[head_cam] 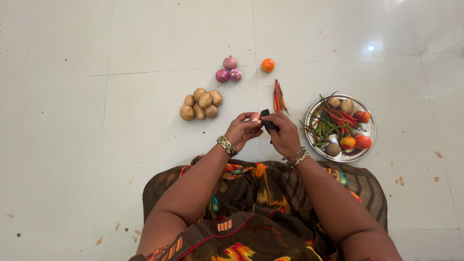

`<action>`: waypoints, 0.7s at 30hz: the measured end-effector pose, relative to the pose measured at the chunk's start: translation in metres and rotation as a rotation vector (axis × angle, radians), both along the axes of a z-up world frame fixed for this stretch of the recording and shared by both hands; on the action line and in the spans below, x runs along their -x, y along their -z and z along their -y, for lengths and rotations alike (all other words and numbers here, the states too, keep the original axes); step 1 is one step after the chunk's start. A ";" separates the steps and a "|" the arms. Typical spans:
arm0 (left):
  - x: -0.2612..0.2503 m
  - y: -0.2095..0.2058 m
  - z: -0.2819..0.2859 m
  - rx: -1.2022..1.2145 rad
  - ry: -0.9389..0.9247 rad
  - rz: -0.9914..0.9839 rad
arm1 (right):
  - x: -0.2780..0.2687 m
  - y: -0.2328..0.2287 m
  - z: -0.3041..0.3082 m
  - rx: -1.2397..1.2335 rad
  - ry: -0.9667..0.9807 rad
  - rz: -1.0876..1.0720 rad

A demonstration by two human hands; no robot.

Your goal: The person sits on the floor and peels potatoes and green beans using a small knife. They handle the vegetables one at a time, removing the skin and placing the peeled items on a metal tray.

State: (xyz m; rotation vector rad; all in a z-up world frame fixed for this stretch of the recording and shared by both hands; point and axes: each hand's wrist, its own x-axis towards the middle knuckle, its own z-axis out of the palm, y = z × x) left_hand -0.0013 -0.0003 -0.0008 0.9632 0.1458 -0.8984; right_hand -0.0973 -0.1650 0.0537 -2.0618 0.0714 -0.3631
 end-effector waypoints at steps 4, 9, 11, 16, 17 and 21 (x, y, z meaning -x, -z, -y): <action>0.002 0.004 0.001 0.004 0.048 0.049 | -0.005 0.007 0.007 0.044 0.066 0.035; -0.015 0.015 0.010 -0.190 -0.013 0.252 | -0.010 0.015 0.020 0.022 0.168 0.006; -0.030 0.023 0.007 -0.487 -0.040 0.524 | -0.013 0.018 0.026 -0.014 0.196 0.020; -0.072 0.055 0.008 -0.879 -0.198 0.887 | -0.016 0.018 0.036 -0.069 0.218 0.036; -0.080 0.065 0.011 -0.889 -0.218 0.857 | -0.017 0.017 0.037 -0.090 0.218 0.028; -0.106 0.106 0.032 -0.953 -0.373 0.820 | -0.021 0.017 0.042 -0.167 0.267 -0.064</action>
